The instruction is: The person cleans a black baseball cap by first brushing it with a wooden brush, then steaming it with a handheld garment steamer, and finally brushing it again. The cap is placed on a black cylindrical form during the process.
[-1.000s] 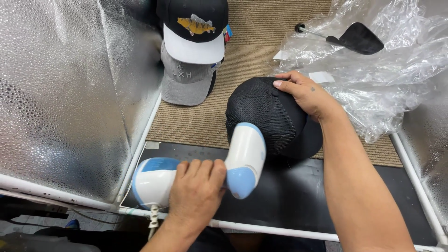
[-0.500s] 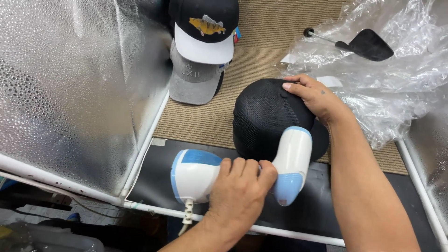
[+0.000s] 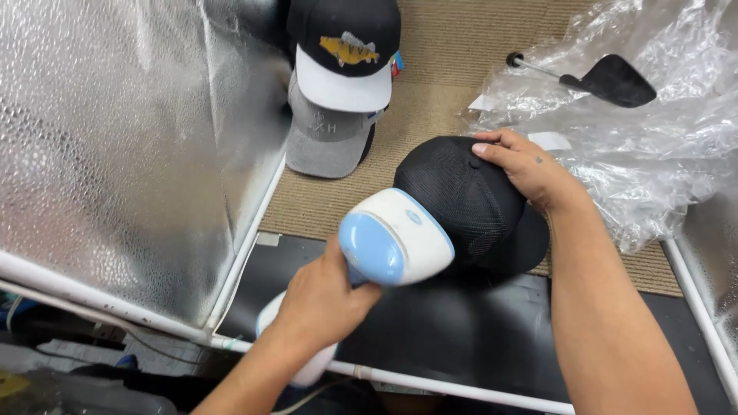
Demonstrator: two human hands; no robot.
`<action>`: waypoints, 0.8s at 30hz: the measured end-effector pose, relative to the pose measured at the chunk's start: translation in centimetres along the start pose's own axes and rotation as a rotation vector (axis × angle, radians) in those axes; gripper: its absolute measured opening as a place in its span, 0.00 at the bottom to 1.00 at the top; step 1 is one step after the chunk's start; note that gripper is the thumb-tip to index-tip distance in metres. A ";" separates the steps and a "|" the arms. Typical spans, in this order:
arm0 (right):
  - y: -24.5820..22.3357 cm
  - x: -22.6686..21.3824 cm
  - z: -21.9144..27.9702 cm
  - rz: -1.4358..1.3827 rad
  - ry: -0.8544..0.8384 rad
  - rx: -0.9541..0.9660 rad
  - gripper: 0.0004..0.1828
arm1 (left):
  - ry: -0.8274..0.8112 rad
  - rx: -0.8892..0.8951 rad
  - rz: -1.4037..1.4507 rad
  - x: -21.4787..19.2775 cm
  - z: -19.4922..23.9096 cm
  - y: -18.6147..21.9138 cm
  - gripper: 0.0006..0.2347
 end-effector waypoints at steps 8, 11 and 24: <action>0.2 -0.3 -0.7 -0.045 0.014 -0.077 0.25 | -0.114 -0.286 0.812 1.3 0.3 1.1 0.18; -0.1 0.2 0.5 -0.045 0.010 0.023 0.24 | -0.176 -0.421 1.073 4.8 2.3 0.7 0.12; -0.8 0.3 1.0 -0.007 0.026 0.043 0.26 | -0.150 -0.550 1.190 3.1 0.2 0.2 0.15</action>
Point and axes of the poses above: each hand's wrist, its own z-axis away from the middle knuckle, its own x-axis out of the palm, y = z × x, the point moved 7 cm from there along -z, towards the middle knuckle, and after that the axes turned 1 degree about x, right-handed, at the moved point
